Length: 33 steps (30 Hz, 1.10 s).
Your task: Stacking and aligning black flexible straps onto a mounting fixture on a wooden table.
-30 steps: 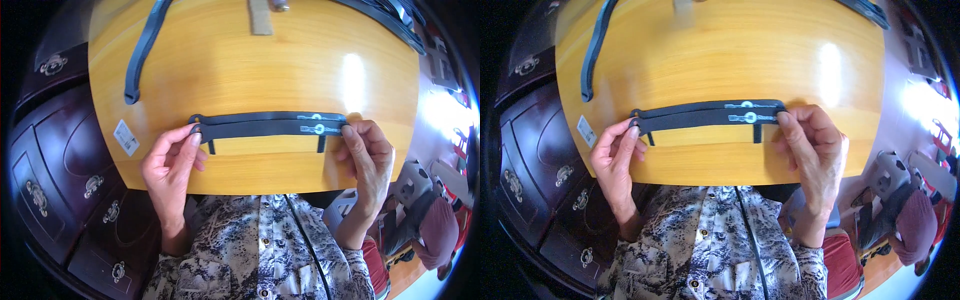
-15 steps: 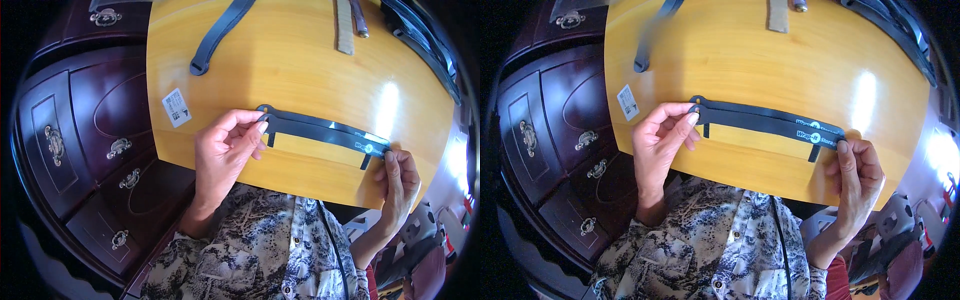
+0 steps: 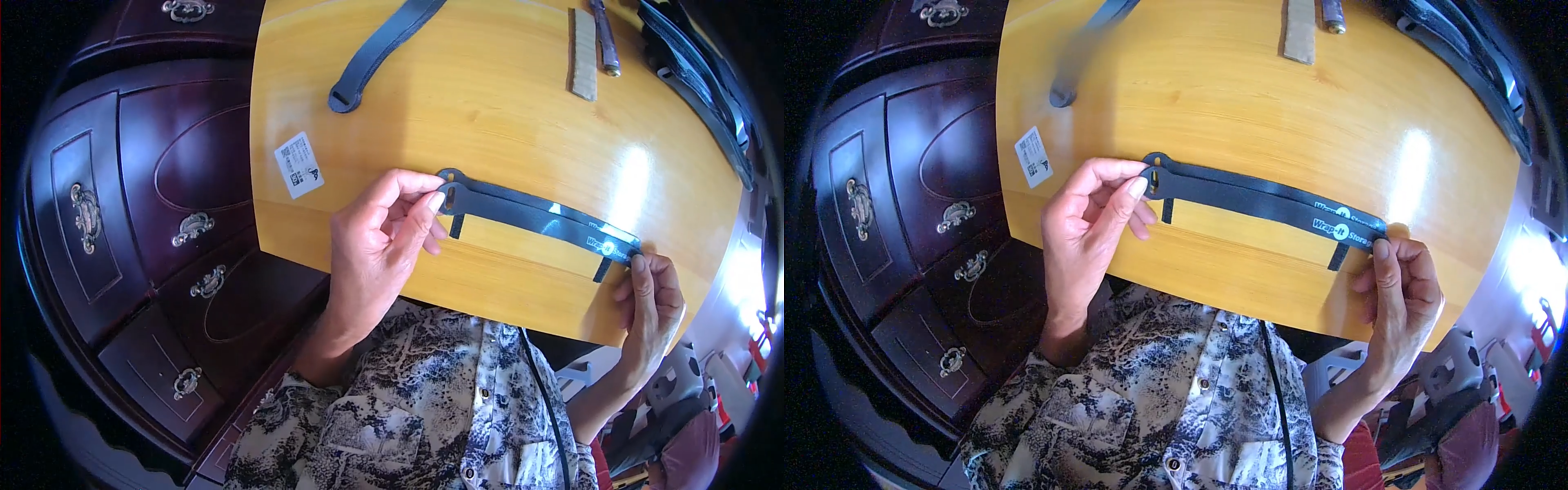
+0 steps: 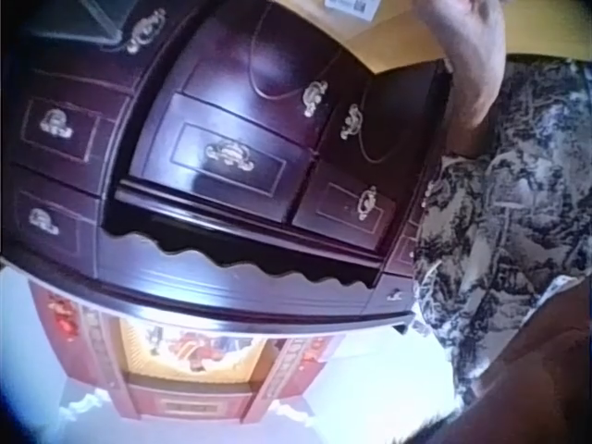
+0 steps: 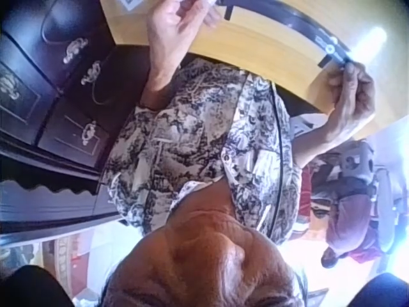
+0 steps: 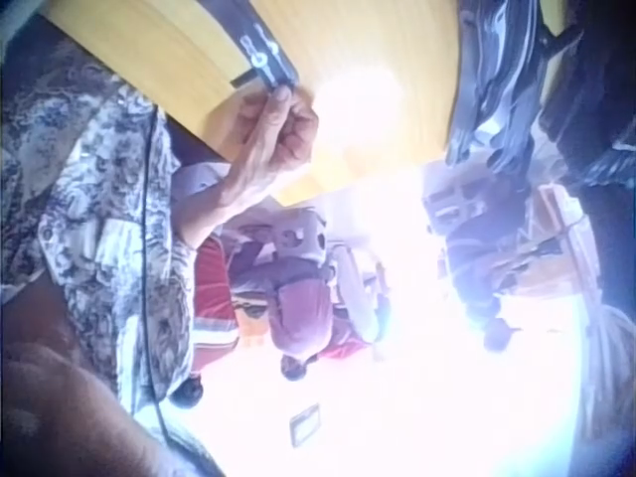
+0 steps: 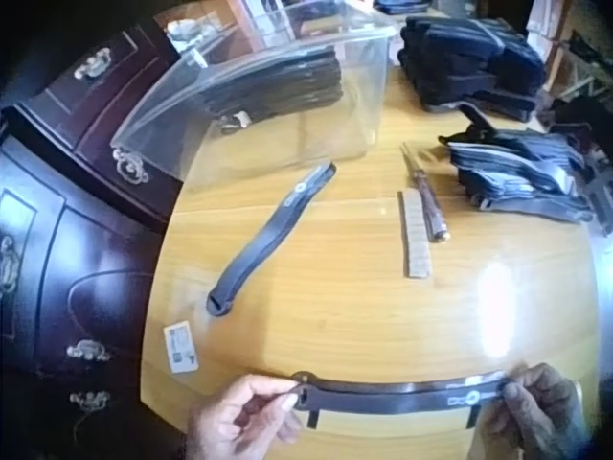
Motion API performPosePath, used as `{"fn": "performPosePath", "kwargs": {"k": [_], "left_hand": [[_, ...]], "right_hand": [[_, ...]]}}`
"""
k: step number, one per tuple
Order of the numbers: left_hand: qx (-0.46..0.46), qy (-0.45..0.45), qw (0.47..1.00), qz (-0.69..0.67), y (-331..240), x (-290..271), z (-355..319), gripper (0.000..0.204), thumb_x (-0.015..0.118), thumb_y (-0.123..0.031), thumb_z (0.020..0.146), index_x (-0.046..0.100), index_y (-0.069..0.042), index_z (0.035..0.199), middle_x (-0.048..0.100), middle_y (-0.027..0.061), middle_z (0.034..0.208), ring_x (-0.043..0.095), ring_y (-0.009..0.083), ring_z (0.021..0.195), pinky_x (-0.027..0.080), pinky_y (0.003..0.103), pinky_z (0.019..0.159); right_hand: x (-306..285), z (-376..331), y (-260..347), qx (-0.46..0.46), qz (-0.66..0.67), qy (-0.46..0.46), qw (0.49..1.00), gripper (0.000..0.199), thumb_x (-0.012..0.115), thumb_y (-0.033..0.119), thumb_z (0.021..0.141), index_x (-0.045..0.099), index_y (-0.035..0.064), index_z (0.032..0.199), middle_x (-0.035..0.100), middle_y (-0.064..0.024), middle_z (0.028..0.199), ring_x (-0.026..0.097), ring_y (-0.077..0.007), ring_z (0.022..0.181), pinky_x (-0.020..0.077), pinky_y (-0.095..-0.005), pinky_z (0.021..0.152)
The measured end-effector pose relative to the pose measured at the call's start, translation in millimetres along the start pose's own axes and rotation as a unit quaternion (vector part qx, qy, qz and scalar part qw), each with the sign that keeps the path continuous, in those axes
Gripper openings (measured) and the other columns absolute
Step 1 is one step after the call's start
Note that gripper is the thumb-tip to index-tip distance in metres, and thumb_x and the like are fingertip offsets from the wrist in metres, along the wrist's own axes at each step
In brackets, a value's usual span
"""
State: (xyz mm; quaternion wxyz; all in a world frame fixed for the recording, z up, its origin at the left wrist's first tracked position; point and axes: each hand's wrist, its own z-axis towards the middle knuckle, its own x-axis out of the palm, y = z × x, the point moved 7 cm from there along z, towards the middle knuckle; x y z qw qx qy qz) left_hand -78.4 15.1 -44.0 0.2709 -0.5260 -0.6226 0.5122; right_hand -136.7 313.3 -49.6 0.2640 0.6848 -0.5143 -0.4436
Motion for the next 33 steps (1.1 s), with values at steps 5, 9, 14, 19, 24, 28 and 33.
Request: {"fn": "performPosePath", "kwargs": {"k": [5,9,14,19,24,28,33], "left_hand": [[-0.004,-0.009,1.0,-0.018,-2.3,-1.3,0.7,0.007,0.056,0.001,0.09,0.056,0.005,0.096,0.062,0.0062,0.081,0.06,0.0069,0.064,0.05,0.02,0.054],[-0.006,0.003,1.0,-0.018,-3.3,1.4,3.9,0.006,0.056,0.0,0.09,0.055,0.004,0.094,0.062,0.0052,0.08,0.06,0.0063,0.063,0.05,0.02,0.053],[-0.013,0.001,1.0,-0.019,-1.7,0.2,3.6,0.006,0.057,-0.001,0.09,0.054,0.003,0.092,0.061,0.0045,0.079,0.06,0.0057,0.063,0.05,0.019,0.052],[-0.016,0.001,1.0,-0.026,-0.7,0.5,4.2,0.005,0.058,-0.001,0.09,0.054,0.003,0.091,0.06,0.0041,0.078,0.06,0.0056,0.063,0.05,0.019,0.051],[-0.026,-0.007,0.999,-0.031,-0.1,0.6,3.7,0.005,0.058,0.0,0.089,0.054,0.003,0.091,0.06,0.0041,0.077,0.06,0.0057,0.063,0.05,0.019,0.051],[-0.025,-0.01,0.999,-0.031,0.6,1.4,3.4,0.005,0.058,0.0,0.089,0.054,0.003,0.091,0.06,0.0041,0.077,0.06,0.0057,0.063,0.049,0.019,0.051],[-0.022,-0.021,0.999,-0.015,-2.8,1.3,1.9,0.005,0.058,0.001,0.089,0.054,0.003,0.091,0.06,0.0033,0.076,0.059,0.0047,0.061,0.049,0.019,0.05]], "right_hand": [[1.5,1.5,-0.5,-0.002,-0.01,0.007,1.0,0.018,0.061,0.022,0.092,0.061,0.0035,0.091,0.056,-0.0001,0.059,0.038,-0.0006,0.043,0.0248,-0.0158,0.038],[-3.0,0.8,0.3,-0.007,-0.014,0.0,1.0,0.019,0.061,0.022,0.092,0.061,0.0033,0.091,0.056,-0.0001,0.059,0.038,-0.0007,0.042,0.0242,-0.0156,0.038],[-1.1,2.2,-1.4,-0.012,-0.02,0.005,1.0,0.019,0.062,0.022,0.091,0.062,0.0036,0.092,0.056,-0.0001,0.059,0.038,-0.0005,0.042,0.023,-0.0156,0.037],[-1.7,2.0,-0.1,-0.011,-0.023,0.0,1.0,0.019,0.062,0.023,0.091,0.062,0.0036,0.091,0.056,-0.0002,0.058,0.038,-0.0004,0.042,0.0224,-0.0157,0.037],[-2.4,2.9,-1.9,-0.012,-0.012,0.004,1.0,0.02,0.062,0.023,0.091,0.062,0.0033,0.091,0.057,-0.0004,0.059,0.038,-0.0007,0.042,0.0226,-0.0155,0.036],[-1.9,2.1,-0.8,-0.015,-0.007,0.009,1.0,0.019,0.062,0.022,0.091,0.062,0.0032,0.09,0.057,-0.0006,0.059,0.039,-0.0009,0.042,0.0231,-0.0153,0.036],[-1.5,1.7,0.5,-0.011,-0.016,0.003,1.0,0.018,0.062,0.022,0.091,0.062,0.0033,0.091,0.057,-0.0004,0.059,0.04,-0.0007,0.043,0.0237,-0.0151,0.036]]}}
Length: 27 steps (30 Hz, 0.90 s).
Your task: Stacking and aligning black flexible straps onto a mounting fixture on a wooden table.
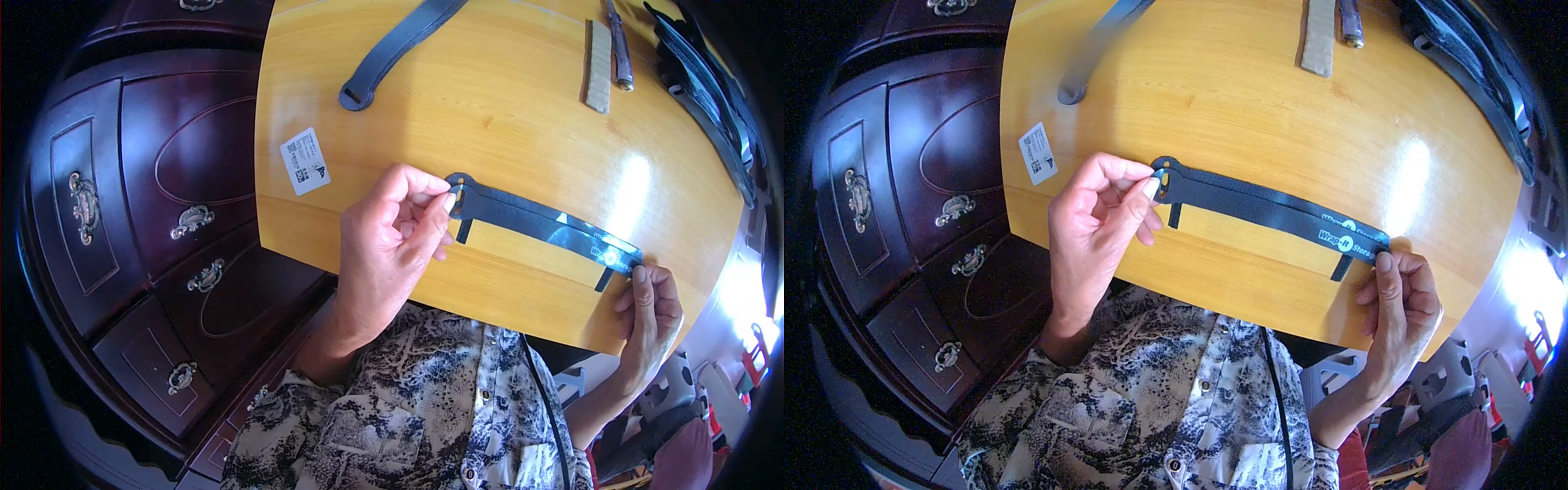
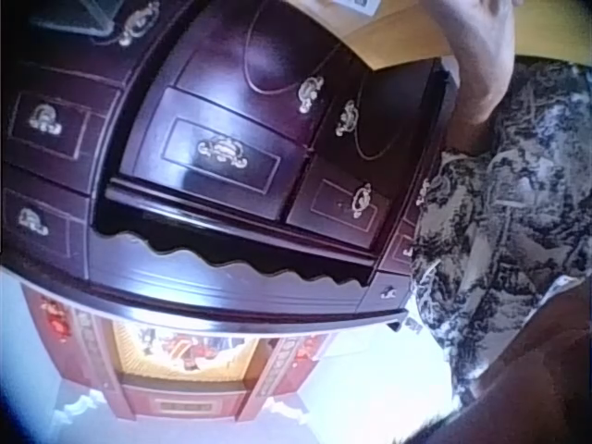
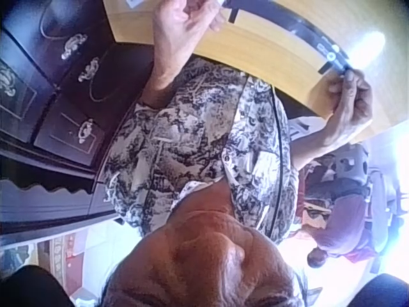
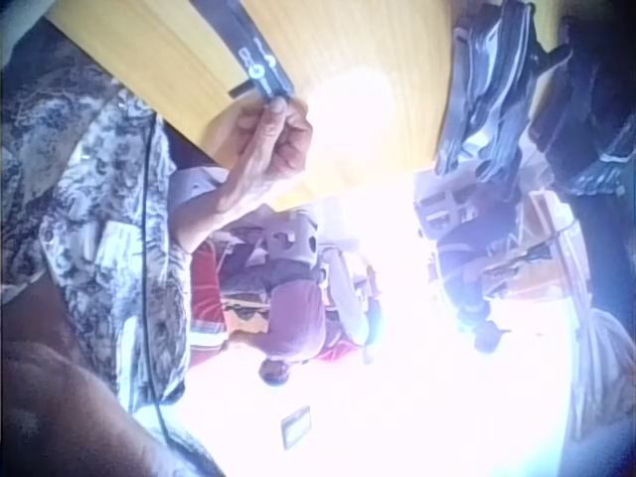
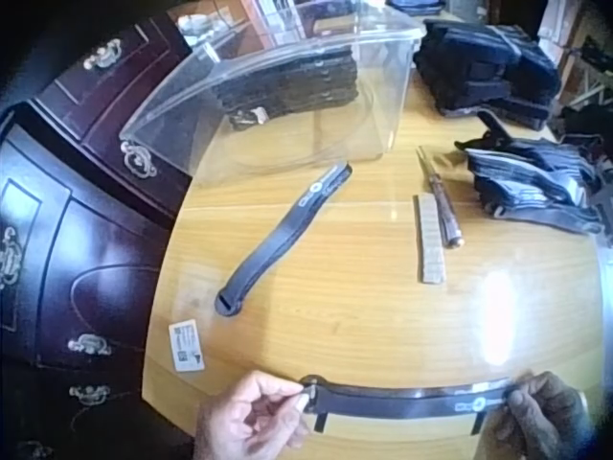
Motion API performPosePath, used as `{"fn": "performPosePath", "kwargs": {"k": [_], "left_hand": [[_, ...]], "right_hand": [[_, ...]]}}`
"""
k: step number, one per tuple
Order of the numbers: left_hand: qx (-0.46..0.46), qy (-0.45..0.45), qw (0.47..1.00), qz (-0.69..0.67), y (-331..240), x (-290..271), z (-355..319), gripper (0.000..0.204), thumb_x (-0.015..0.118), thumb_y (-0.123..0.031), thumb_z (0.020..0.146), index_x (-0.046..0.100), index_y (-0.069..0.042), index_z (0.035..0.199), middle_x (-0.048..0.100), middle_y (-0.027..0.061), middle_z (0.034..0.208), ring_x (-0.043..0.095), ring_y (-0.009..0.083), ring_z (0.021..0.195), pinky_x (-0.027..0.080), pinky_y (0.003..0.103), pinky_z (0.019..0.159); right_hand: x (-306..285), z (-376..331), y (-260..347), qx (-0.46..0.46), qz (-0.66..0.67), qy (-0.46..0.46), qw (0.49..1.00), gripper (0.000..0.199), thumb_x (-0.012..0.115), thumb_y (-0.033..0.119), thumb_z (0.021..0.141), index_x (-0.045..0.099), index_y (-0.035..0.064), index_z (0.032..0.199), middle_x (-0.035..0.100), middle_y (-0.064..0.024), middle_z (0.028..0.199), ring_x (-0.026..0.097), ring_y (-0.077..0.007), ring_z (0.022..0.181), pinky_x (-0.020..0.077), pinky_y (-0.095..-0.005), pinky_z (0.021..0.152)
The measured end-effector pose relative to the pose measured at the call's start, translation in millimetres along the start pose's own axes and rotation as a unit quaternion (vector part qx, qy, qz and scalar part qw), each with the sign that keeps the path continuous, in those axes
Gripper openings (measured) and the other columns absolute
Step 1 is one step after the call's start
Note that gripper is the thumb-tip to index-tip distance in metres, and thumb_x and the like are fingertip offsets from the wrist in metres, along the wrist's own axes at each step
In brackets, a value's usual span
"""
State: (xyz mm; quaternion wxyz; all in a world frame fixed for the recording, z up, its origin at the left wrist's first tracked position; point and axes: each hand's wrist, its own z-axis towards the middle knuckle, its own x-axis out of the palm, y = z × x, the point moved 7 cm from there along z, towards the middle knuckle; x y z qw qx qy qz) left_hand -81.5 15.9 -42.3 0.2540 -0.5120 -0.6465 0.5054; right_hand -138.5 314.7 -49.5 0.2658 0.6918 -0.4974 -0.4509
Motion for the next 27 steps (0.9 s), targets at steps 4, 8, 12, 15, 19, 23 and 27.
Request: {"fn": "performPosePath", "kwargs": {"k": [4,8,12,15,19,23,27], "left_hand": [[0.003,-0.003,1.0,0.004,1.6,0.0,0.1,0.005,0.058,0.001,0.089,0.053,0.002,0.091,0.06,0.0031,0.076,0.058,0.0043,0.061,0.048,0.019,0.05],[-0.006,0.0,1.0,0.005,2.9,1.7,0.5,0.005,0.057,0.002,0.089,0.054,0.002,0.093,0.06,0.0037,0.077,0.058,0.0058,0.062,0.048,0.019,0.051],[-0.012,-0.003,1.0,0.012,1.1,-0.1,-0.8,0.006,0.056,0.002,0.089,0.055,0.001,0.095,0.06,0.0046,0.078,0.059,0.0076,0.062,0.047,0.02,0.051],[-0.016,-0.004,1.0,0.01,2.3,0.5,0.0,0.006,0.056,0.002,0.089,0.055,0.001,0.095,0.061,0.0052,0.078,0.059,0.008,0.062,0.047,0.02,0.051],[-0.013,-0.007,1.0,0.008,0.9,0.9,0.4,0.006,0.056,0.001,0.089,0.054,0.002,0.096,0.061,0.0058,0.078,0.059,0.0083,0.062,0.047,0.02,0.051],[-0.018,-0.007,1.0,0.001,2.6,0.8,0.6,0.006,0.056,0.001,0.09,0.054,0.002,0.096,0.06,0.006,0.077,0.059,0.0087,0.061,0.047,0.02,0.05],[-0.023,-0.014,1.0,-0.001,1.9,0.7,0.9,0.006,0.056,0.0,0.09,0.054,0.002,0.095,0.06,0.0058,0.076,0.059,0.0091,0.06,0.047,0.02,0.049]], "right_hand": [[0.3,-0.1,0.3,-0.004,-0.001,0.004,1.0,0.018,0.062,0.021,0.091,0.062,0.0034,0.091,0.057,-0.0005,0.059,0.041,-0.0006,0.044,0.0237,-0.0152,0.036],[-1.4,0.2,-1.6,-0.004,-0.008,-0.002,1.0,0.018,0.062,0.021,0.091,0.062,0.0036,0.091,0.057,-0.0006,0.059,0.04,-0.0006,0.043,0.0235,-0.0154,0.036],[0.3,1.0,0.3,-0.004,-0.006,0.003,1.0,0.018,0.062,0.022,0.091,0.062,0.0038,0.089,0.057,-0.0007,0.058,0.037,-0.0008,0.04,0.0231,-0.0158,0.036],[0.3,0.8,0.5,-0.003,-0.009,-0.001,1.0,0.018,0.062,0.022,0.091,0.062,0.0039,0.088,0.056,-0.0006,0.057,0.036,-0.0008,0.04,0.0228,-0.0159,0.036],[-0.3,0.8,0.5,-0.004,-0.009,-0.001,1.0,0.019,0.062,0.022,0.091,0.062,0.0039,0.088,0.056,-0.0004,0.057,0.036,-0.0006,0.04,0.0228,-0.0159,0.036],[0.8,0.2,0.1,-0.001,-0.01,-0.001,1.0,0.018,0.062,0.022,0.091,0.061,0.004,0.087,0.056,-0.0002,0.057,0.037,-0.0005,0.041,0.0229,-0.0159,0.036],[1.1,-0.5,3.2,0.0,-0.011,-0.003,1.0,0.018,0.062,0.022,0.091,0.061,0.0044,0.087,0.056,0.0001,0.058,0.037,-0.0004,0.041,0.0226,-0.0159,0.036]]}}
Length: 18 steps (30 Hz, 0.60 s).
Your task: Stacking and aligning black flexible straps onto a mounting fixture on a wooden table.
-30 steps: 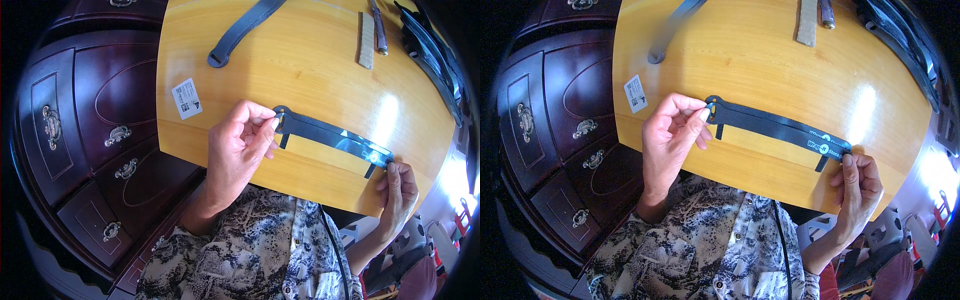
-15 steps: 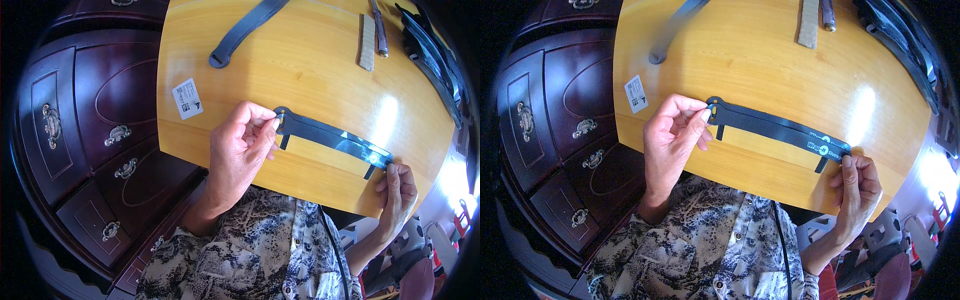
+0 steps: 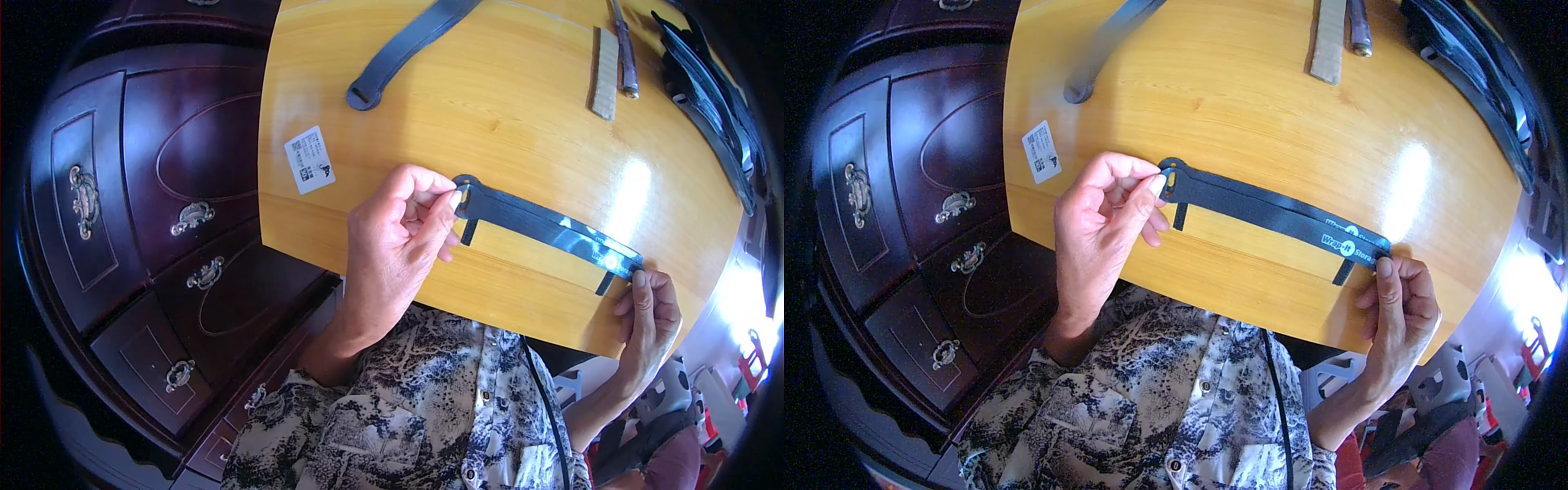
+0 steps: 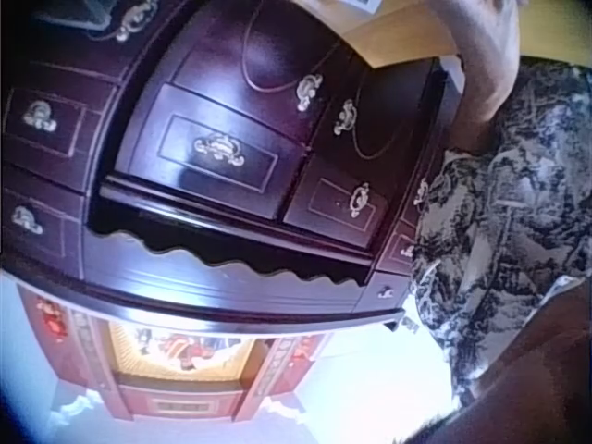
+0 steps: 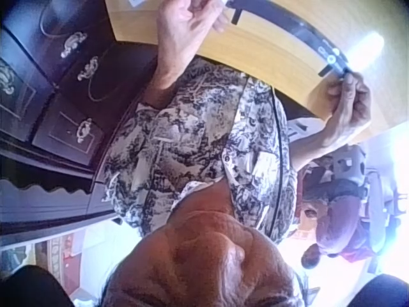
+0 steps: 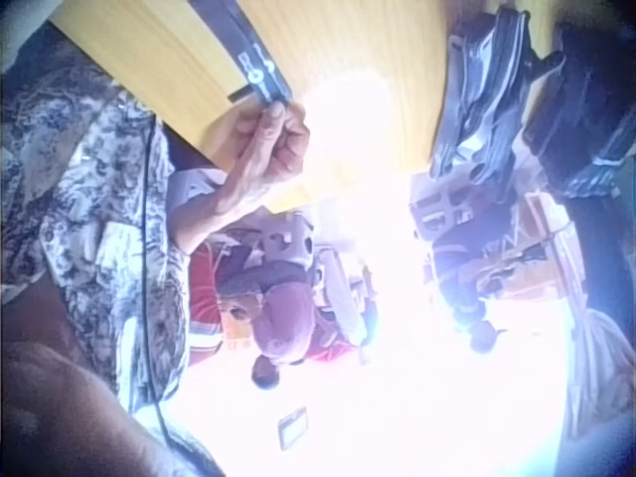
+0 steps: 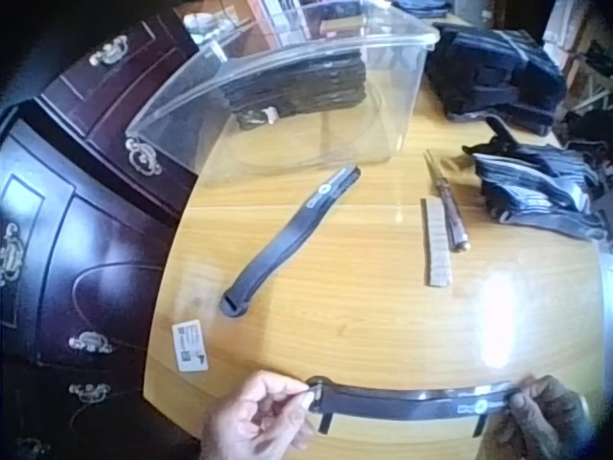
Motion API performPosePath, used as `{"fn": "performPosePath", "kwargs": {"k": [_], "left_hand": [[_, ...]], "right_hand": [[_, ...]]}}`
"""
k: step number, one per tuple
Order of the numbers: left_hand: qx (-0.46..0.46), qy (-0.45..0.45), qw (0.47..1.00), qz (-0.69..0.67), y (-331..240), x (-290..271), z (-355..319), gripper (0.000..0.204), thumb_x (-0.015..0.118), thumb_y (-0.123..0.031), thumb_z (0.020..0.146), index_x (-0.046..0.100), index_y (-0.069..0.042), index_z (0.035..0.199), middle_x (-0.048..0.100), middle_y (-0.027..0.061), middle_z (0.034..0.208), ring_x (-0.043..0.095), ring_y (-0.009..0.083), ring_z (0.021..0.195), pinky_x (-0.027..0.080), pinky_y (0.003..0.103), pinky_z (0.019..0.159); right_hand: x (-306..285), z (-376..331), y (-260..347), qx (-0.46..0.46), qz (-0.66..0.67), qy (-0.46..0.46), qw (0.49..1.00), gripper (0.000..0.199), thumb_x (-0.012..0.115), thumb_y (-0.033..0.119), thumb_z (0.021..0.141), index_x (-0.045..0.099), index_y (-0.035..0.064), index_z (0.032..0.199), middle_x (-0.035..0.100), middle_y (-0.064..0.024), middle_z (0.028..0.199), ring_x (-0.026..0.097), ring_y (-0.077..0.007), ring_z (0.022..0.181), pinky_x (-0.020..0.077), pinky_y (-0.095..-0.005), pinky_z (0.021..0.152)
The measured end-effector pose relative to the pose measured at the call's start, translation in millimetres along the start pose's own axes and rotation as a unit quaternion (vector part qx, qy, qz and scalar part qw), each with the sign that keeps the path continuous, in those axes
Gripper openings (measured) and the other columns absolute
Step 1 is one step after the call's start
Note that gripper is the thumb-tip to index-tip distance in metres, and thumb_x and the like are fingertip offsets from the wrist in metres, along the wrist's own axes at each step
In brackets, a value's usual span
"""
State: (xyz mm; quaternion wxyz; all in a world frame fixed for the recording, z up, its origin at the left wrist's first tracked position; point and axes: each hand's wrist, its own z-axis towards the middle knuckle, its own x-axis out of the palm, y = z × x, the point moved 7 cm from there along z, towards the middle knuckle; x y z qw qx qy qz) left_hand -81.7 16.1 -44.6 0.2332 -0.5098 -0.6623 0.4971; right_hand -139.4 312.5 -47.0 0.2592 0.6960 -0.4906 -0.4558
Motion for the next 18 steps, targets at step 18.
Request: {"fn": "performPosePath", "kwargs": {"k": [18], "left_hand": [[-0.004,-0.007,1.0,0.011,0.1,0.5,-0.3,0.006,0.056,0.003,0.088,0.054,0.0,0.093,0.06,0.0047,0.078,0.06,0.0086,0.062,0.048,0.02,0.05]], "right_hand": [[-1.6,0.1,-3.3,0.007,0.005,0.002,1.0,0.019,0.063,0.023,0.09,0.062,0.0042,0.088,0.055,-0.0008,0.057,0.035,-0.0009,0.04,0.0217,-0.0164,0.036]]}}
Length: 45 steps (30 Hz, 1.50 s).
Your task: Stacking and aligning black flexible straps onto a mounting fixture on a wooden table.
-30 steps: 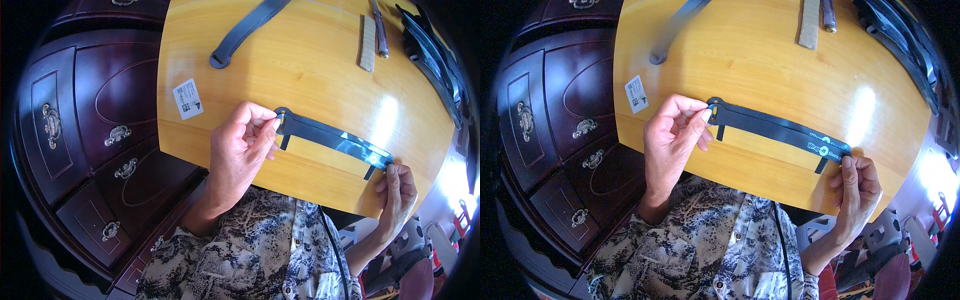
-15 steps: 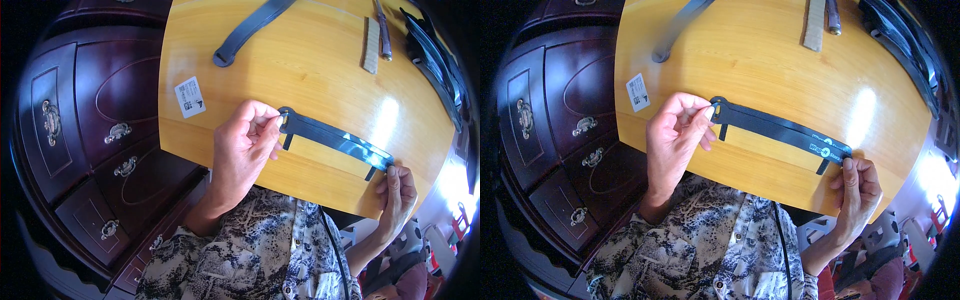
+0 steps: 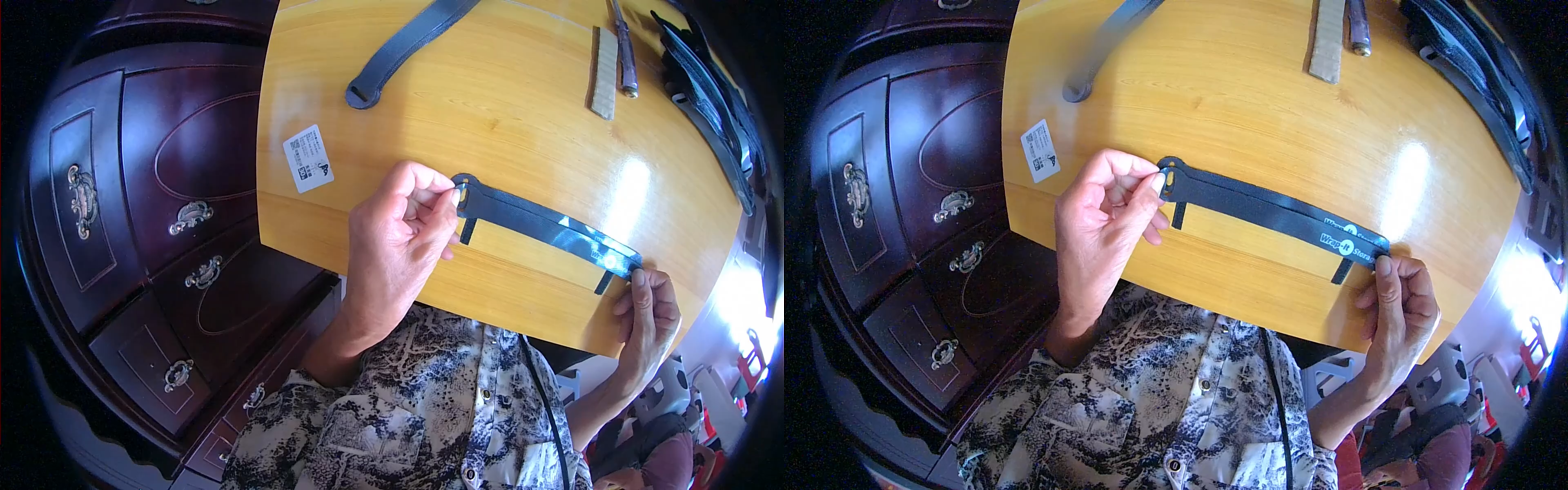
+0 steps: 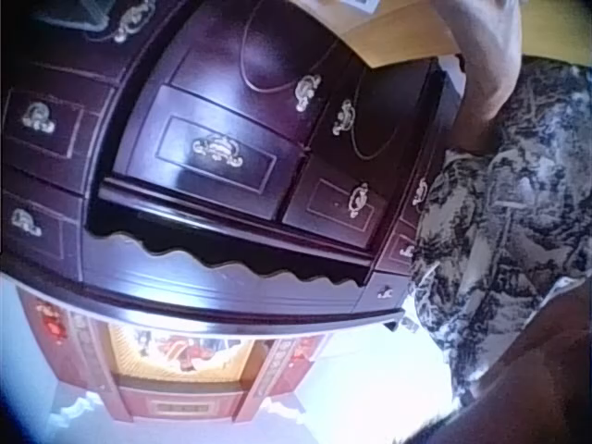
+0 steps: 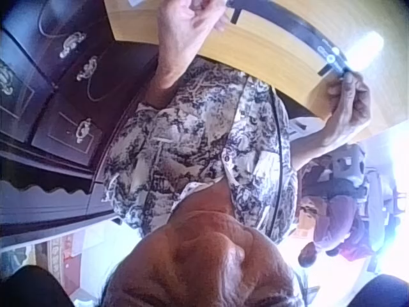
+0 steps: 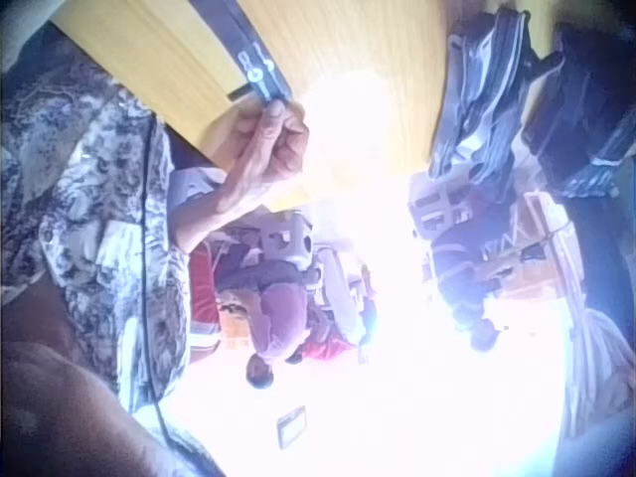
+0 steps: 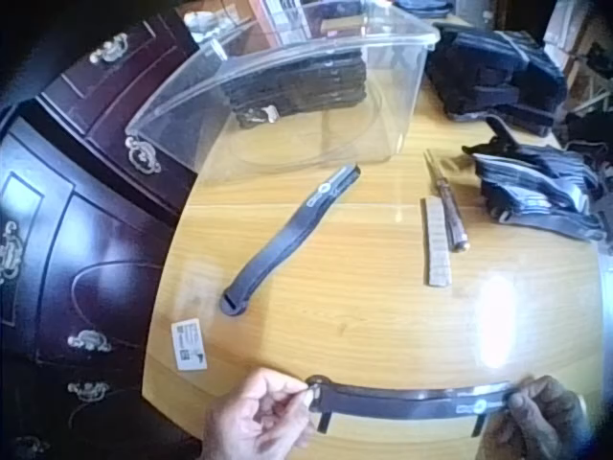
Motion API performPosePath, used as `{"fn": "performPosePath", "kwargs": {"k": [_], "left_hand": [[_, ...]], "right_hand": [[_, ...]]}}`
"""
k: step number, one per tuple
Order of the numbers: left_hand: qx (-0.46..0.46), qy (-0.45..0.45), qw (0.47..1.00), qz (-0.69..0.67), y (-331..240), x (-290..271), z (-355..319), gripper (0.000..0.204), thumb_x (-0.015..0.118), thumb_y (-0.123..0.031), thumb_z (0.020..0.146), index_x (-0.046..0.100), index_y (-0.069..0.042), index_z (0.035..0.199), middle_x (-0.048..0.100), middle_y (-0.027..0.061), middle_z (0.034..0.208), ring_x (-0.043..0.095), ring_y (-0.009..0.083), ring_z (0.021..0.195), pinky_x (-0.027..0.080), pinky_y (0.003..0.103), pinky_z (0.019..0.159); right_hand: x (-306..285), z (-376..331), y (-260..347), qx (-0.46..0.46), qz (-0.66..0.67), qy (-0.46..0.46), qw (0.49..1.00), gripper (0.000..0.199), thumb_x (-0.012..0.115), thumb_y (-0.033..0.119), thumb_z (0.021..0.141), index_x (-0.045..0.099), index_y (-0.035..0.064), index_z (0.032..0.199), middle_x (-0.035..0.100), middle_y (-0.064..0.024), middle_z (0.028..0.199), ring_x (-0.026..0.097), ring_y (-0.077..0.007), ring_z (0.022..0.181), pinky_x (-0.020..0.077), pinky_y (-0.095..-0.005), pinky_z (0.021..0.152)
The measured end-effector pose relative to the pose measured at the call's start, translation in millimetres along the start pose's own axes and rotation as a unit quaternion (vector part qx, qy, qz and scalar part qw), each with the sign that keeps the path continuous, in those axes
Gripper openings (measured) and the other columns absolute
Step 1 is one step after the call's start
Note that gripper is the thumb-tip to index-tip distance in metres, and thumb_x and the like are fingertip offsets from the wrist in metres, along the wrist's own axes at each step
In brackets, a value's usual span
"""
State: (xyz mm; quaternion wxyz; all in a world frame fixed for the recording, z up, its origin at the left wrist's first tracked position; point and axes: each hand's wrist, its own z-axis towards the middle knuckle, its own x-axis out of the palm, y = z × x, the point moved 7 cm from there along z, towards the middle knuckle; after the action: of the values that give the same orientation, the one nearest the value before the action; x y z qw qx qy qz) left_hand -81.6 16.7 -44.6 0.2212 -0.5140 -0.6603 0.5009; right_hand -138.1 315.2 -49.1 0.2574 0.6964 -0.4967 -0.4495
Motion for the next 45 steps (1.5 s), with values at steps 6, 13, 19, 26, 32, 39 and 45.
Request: {"fn": "performPosePath", "kwargs": {"k": [6,13,19,26,32,39,45], "left_hand": [[0.012,-0.022,1.0,0.001,1.2,-1.4,0.5,0.007,0.059,0.002,0.087,0.052,0.002,0.087,0.06,0.0044,0.069,0.059,0.0057,0.057,0.048,0.02,0.046],[0.003,-0.033,0.999,0.015,-1.6,-0.7,-0.6,0.009,0.059,0.003,0.087,0.051,0.001,0.084,0.058,0.0036,0.065,0.055,0.0046,0.054,0.046,0.02,0.045],[0.036,-0.047,0.998,0.036,-4.6,-0.7,-2.6,0.01,0.057,0.004,0.087,0.049,0.0,0.084,0.055,0.0022,0.063,0.05,0.0038,0.052,0.041,0.021,0.043],[0.038,-0.026,0.998,0.046,-0.9,2.5,-1.3,0.009,0.058,0.002,0.088,0.05,-0.002,0.087,0.052,-0.0008,0.062,0.048,0.0029,0.053,0.039,0.02,0.045],[0.011,-0.031,0.998,0.06,-4.5,3.8,1.7,0.009,0.059,0.001,0.088,0.051,-0.002,0.086,0.055,-0.0007,0.069,0.051,0.0034,0.054,0.044,0.018,0.047],[0.028,-0.02,0.993,0.115,-5.0,2.7,0.6,0.008,0.059,-0.004,0.089,0.053,-0.004,0.095,0.054,0.0001,0.069,0.053,0.0053,0.053,0.041,0.018,0.045],[0.033,-0.021,0.993,0.114,-9.0,2.7,0.0,0.007,0.056,0.003,0.088,0.055,-0.002,0.092,0.054,-0.0006,0.067,0.052,0.0038,0.053,0.043,0.018,0.045]], "right_hand": [[1.2,-0.3,-0.2,0.0,-0.003,-0.001,1.0,0.02,0.063,0.024,0.09,0.062,0.0043,0.087,0.055,-0.0005,0.056,0.035,-0.0007,0.04,0.0215,-0.0164,0.036],[1.2,-0.8,0.3,-0.01,-0.009,-0.003,1.0,0.019,0.063,0.023,0.09,0.062,0.0045,0.087,0.056,-0.0003,0.056,0.036,-0.0007,0.04,0.0215,-0.0164,0.036],[1.3,-1.5,-1.6,0.004,0.0,-0.01,1.0,0.017,0.063,0.022,0.09,0.062,0.0047,0.087,0.056,0.0003,0.056,0.036,-0.0002,0.041,0.0212,-0.0162,0.037],[0.1,-0.4,-1.1,0.028,0.004,-0.002,1.0,0.013,0.064,0.018,0.09,0.064,0.0059,0.086,0.057,0.0015,0.057,0.039,-0.0002,0.041,0.024,-0.0164,0.038],[5.5,1.7,4.0,0.044,0.062,0.032,0.997,0.014,0.064,0.014,0.089,0.061,0.0009,0.084,0.057,-0.0007,0.058,0.042,-0.0015,0.041,0.0281,-0.0172,0.037],[7.5,-1.2,1.5,0.036,0.058,0.039,0.997,0.017,0.064,0.015,0.089,0.059,0.0012,0.081,0.056,-0.0003,0.057,0.041,-0.0011,0.042,0.028,-0.0169,0.037],[7.1,-1.9,3.8,0.042,0.045,0.037,0.997,0.018,0.064,0.017,0.089,0.059,0.0018,0.08,0.057,0.0001,0.058,0.041,-0.0009,0.042,0.0294,-0.0172,0.037]]}}
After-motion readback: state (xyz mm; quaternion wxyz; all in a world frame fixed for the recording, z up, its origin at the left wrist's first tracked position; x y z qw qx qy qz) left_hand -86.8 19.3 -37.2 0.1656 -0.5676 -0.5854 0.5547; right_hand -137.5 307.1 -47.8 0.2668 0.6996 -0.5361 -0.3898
